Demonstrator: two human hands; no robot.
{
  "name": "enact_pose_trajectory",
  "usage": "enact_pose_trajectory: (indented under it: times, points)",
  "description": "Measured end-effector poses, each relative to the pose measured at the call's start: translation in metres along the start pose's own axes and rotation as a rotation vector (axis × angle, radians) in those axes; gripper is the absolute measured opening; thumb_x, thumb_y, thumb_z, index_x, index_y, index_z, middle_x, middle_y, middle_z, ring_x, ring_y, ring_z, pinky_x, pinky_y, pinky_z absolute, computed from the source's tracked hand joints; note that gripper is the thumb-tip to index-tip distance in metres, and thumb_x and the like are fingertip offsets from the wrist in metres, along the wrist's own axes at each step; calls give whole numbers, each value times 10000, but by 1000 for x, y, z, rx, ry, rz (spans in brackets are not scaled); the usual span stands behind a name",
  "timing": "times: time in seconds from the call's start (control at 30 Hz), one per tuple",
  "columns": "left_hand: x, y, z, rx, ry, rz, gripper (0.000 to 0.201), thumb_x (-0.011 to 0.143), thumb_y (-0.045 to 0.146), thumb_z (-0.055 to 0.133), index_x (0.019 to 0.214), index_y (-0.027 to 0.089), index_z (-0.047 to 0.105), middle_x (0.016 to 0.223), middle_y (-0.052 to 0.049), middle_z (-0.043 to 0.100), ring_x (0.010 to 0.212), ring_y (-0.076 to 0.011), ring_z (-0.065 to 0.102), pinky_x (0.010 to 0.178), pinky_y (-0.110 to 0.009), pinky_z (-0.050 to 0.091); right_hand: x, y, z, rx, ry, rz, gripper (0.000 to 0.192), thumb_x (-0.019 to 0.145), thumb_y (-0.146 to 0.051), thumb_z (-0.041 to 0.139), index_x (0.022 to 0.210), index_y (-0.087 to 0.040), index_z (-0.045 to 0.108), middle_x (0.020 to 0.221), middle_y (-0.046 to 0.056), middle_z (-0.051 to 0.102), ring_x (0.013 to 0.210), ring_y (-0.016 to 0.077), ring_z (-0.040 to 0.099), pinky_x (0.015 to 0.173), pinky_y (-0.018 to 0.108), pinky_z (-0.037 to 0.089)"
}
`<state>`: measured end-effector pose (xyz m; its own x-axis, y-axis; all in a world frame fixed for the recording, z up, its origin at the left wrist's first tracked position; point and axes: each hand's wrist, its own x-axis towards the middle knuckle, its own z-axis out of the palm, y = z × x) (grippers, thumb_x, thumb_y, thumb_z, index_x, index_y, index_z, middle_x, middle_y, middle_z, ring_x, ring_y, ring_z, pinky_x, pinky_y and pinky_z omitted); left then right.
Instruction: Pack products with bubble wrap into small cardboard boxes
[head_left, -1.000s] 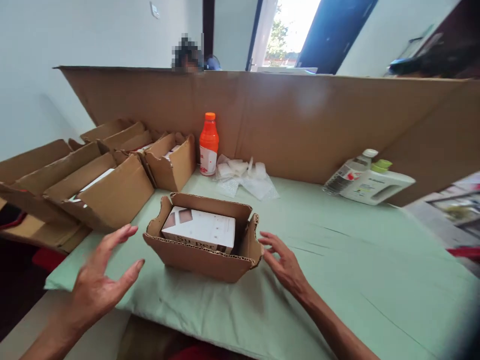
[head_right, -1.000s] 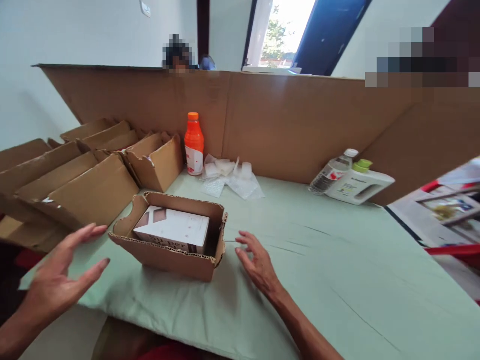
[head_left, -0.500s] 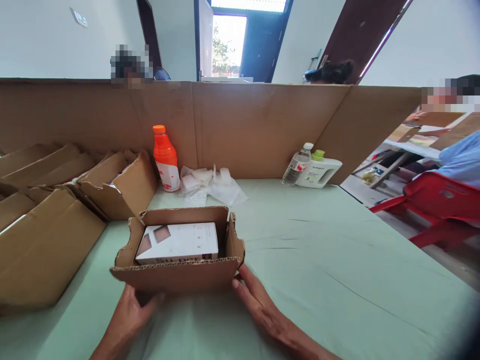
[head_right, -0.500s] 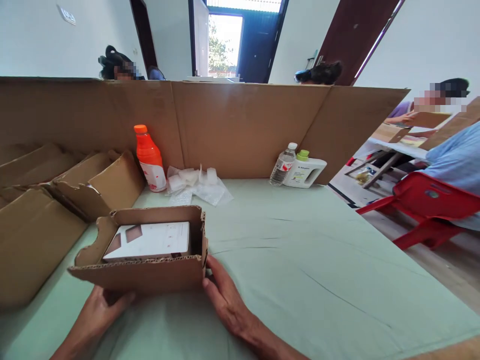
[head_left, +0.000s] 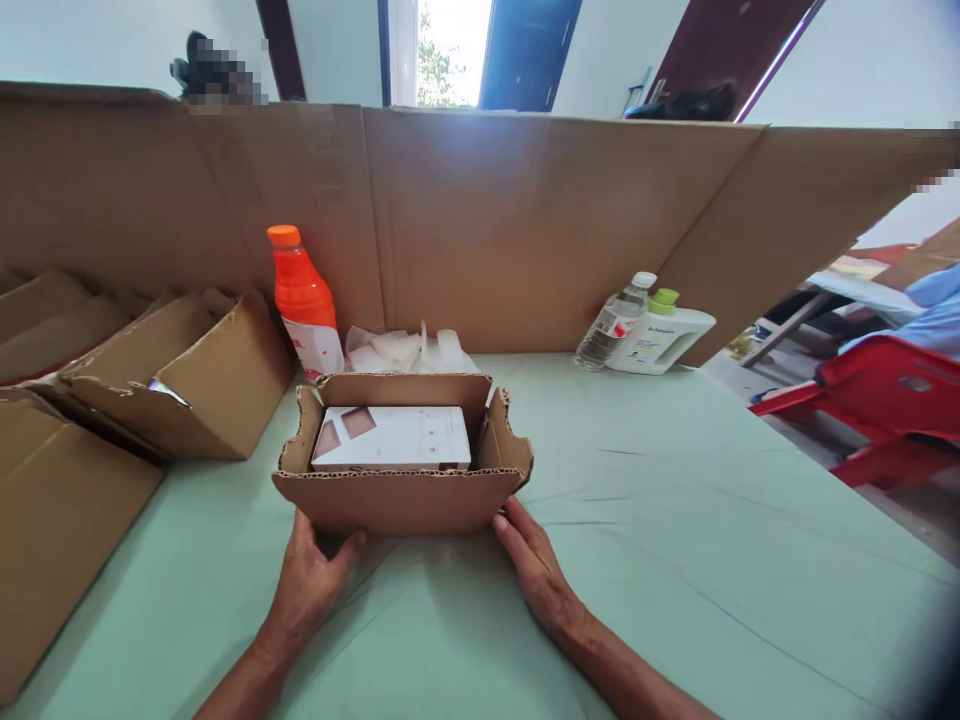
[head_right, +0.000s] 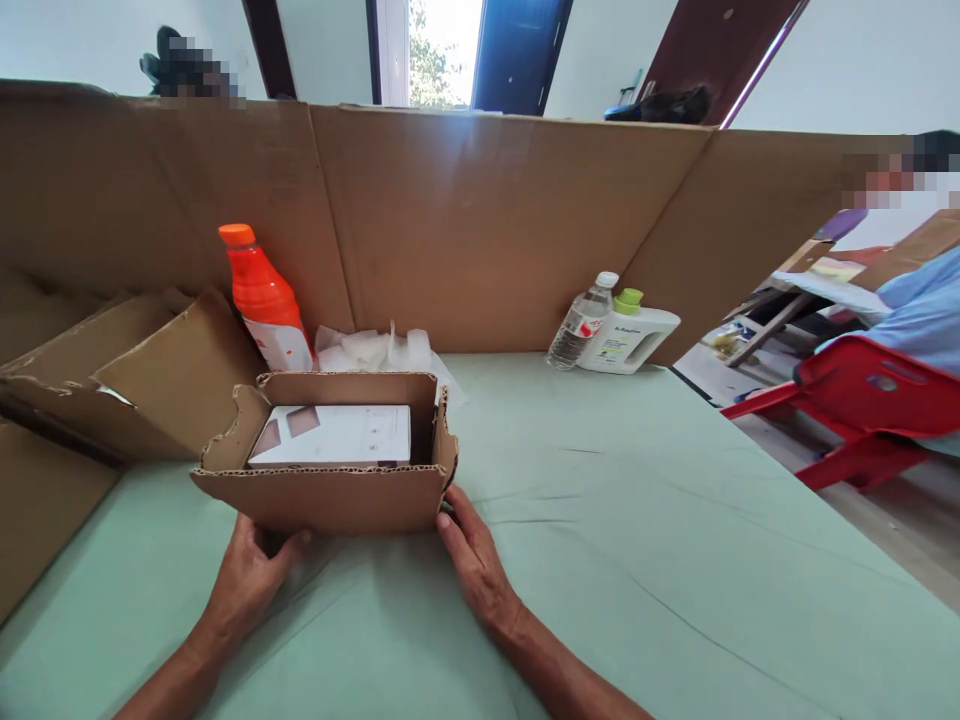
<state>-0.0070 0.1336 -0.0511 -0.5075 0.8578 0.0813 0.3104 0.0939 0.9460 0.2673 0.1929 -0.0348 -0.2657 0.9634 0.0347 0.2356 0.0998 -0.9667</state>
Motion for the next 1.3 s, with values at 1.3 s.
enact_pose_trajectory:
  times: [1.3]
  points:
    - [-2, -19, 13, 149, 36, 116, 374, 819, 534, 621, 1018, 218, 597, 894, -70, 702, 823, -271, 675, 755, -384, 545, 263, -48, -49, -252, 482, 24, 79, 800, -214, 536, 804, -178, 607, 753, 16, 646, 915, 218, 651, 836, 326, 485]
